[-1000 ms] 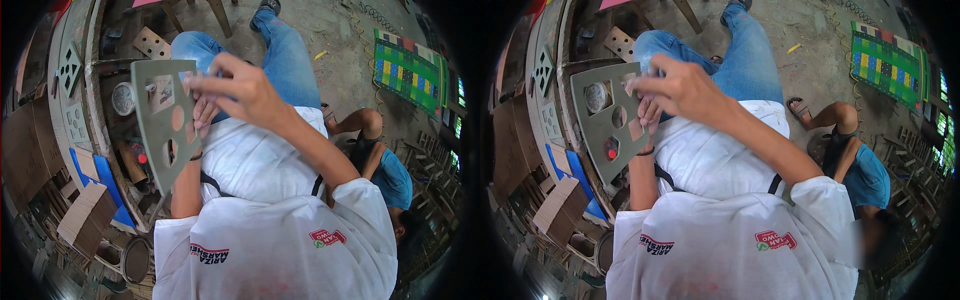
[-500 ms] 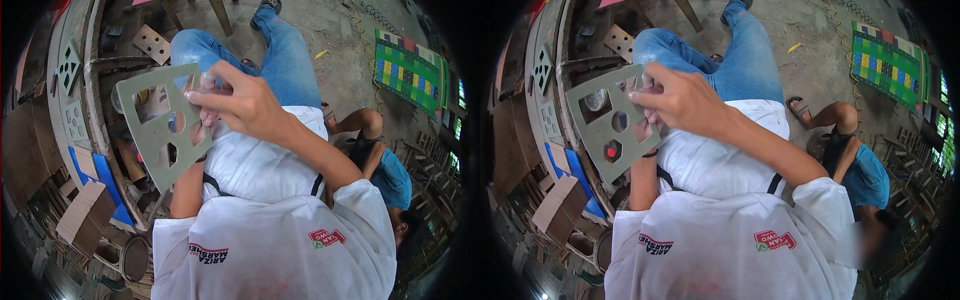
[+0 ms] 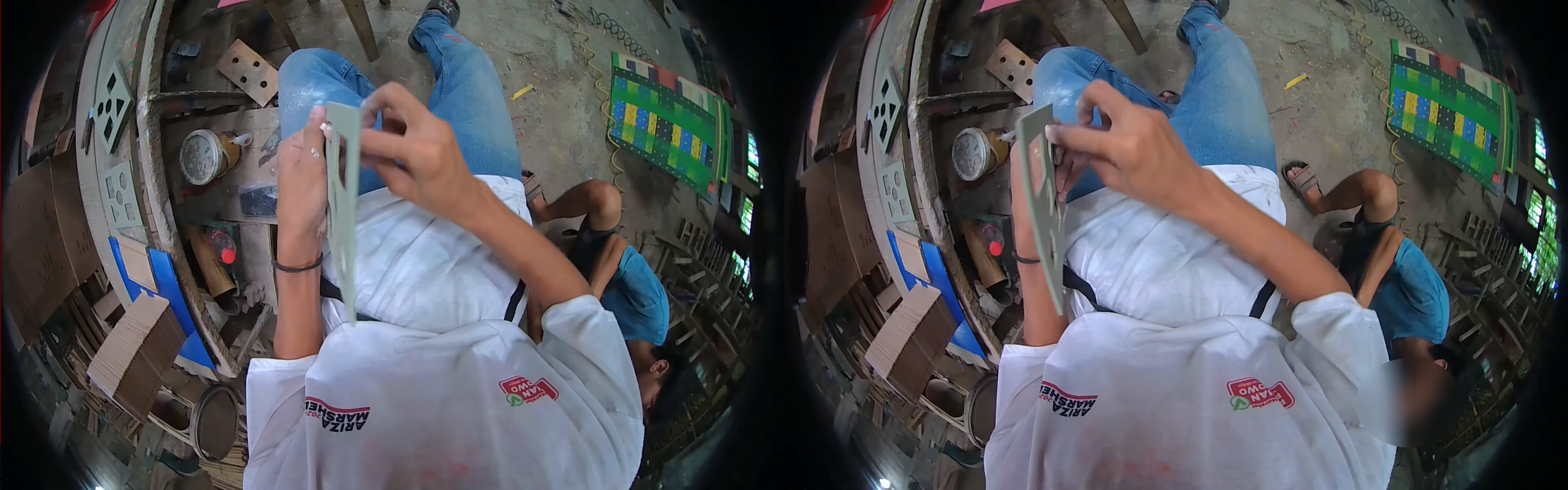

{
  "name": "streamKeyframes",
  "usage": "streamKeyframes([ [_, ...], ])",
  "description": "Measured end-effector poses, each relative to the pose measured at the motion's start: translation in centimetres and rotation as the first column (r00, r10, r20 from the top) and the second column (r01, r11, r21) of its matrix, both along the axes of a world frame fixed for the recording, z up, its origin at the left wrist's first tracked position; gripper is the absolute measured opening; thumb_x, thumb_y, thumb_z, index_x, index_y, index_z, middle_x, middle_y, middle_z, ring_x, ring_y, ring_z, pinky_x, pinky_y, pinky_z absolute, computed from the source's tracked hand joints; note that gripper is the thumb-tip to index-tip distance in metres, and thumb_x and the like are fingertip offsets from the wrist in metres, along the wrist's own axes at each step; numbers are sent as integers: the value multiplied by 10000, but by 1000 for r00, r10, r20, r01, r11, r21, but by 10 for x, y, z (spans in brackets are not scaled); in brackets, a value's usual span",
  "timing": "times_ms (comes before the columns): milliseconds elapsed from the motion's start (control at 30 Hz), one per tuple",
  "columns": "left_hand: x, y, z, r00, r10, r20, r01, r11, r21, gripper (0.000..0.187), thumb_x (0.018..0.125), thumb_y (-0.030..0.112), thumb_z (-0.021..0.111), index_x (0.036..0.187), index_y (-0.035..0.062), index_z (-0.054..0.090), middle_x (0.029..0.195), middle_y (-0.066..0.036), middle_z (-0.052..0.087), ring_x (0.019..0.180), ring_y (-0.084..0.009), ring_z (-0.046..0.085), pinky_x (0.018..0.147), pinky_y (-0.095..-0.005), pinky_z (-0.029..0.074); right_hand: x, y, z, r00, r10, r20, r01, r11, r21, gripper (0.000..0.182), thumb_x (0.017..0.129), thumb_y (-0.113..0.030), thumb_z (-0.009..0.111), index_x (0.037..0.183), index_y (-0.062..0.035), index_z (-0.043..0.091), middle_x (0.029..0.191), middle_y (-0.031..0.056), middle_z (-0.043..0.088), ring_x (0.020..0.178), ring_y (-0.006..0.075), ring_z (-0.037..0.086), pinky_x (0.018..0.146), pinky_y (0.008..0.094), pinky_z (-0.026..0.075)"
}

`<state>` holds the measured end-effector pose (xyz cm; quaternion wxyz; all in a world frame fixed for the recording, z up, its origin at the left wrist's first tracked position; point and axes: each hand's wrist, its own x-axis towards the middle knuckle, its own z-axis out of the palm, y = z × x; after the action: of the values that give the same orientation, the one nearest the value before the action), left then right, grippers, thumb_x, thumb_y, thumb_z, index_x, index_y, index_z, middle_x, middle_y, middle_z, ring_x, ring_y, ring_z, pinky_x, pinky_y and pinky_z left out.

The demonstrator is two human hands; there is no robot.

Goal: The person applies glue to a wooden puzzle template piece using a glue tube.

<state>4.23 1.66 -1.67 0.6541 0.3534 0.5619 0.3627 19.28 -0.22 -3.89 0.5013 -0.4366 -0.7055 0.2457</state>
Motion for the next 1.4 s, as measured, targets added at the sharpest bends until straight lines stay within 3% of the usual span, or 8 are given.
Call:
streamKeyframes([
  [100,2,-1,1,995,-40,-89,45,998,54,434,1004,397,459,740,59,531,539,10,471,410,-47,388,373,-196,270,1,-6,0,995,51,-91,-57,997,-59,429,636,93,681,1016,-102,722,900,79,523,670,193,571,579,299,488],
  [233,7,-1,5,970,-82,-230,104,991,83,519,1013,420,439,668,65,596,574,28,503,472,-48,419,434,-225,308,4,-3,-8,985,28,-172,-32,999,-20,480,639,116,673,1057,-115,726,921,85,518,659,177,535,569,275,459],
  [367,10,-2,7,970,-120,-212,134,990,53,483,1030,370,415,729,50,617,598,55,484,551,-25,397,480,-225,308,9,-3,-20,996,3,-90,-11,997,-82,469,658,108,679,1063,-124,727,949,79,531,650,163,546,564,275,459],
  [600,1,-3,-9,1000,-31,1,31,999,31,457,1029,360,424,652,103,456,508,43,380,405,-53,318,386,-233,243,12,-2,-36,976,-169,-135,141,971,-193,371,743,68,678,1044,-138,748,874,70,543,675,146,574,595,250,478],
  [933,24,-6,-2,992,125,-36,-125,992,3,438,1031,345,410,776,53,615,576,36,507,455,-28,436,392,-217,320,-3,0,-26,981,-15,-194,-3,996,-92,456,691,102,683,1078,-136,726,916,68,510,669,149,548,578,279,462],
  [1200,-3,-24,-22,1000,24,0,-24,984,-175,388,1017,365,447,768,75,515,561,21,444,431,-56,385,405,-202,303,-2,-13,-29,997,-32,-72,26,997,-79,437,663,99,704,1035,-129,735,867,68,525,688,159,570,592,274,491],
  [1267,-13,-29,-28,861,53,505,-39,999,-37,411,1016,367,446,735,72,499,507,33,391,376,-55,325,355,-212,238,9,-15,-28,997,-47,-54,41,994,-103,427,665,105,696,1029,-114,738,870,68,524,698,162,568,595,266,485],
  [1400,-12,-32,-26,758,46,650,45,991,-122,316,1016,309,454,795,83,453,512,15,376,376,-63,309,369,-211,230,6,-14,-19,998,-12,-63,6,996,-93,397,670,89,696,1012,-107,744,857,59,522,666,153,545,571,254,466],
])
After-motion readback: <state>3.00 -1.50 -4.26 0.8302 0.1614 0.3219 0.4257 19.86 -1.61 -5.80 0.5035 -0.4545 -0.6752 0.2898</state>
